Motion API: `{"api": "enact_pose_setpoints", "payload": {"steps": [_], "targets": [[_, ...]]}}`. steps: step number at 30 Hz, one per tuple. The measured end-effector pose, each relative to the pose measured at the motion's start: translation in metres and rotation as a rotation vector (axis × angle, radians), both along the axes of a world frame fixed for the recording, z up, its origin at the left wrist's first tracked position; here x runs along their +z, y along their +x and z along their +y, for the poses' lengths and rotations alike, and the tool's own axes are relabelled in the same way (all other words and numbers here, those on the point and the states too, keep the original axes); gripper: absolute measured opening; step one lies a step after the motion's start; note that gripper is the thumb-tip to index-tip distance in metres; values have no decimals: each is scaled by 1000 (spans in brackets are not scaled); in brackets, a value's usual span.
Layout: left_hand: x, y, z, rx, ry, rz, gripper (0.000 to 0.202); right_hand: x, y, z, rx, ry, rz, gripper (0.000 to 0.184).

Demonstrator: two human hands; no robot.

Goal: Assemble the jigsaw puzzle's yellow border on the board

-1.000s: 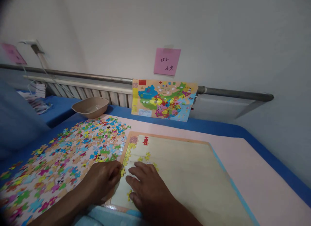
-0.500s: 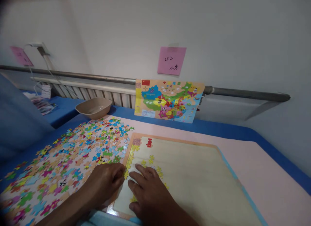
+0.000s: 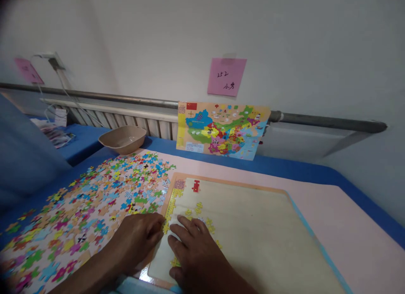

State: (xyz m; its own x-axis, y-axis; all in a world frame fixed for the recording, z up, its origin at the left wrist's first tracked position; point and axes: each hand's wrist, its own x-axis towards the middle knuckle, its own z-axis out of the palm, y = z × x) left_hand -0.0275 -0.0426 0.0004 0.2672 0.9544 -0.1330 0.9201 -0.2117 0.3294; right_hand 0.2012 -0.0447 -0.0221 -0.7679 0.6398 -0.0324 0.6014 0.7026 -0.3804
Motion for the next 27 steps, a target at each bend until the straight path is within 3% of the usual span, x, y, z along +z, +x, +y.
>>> {"api": "enact_pose_setpoints", "payload": {"steps": [15,27], "targets": [[1,1,0,-31,-5,-14,14,3,-2,0,-23,-37,-7,56],[-5,2,-3,41,-1,2,10,9,-2,1,-32,-88,-29,58]]}}
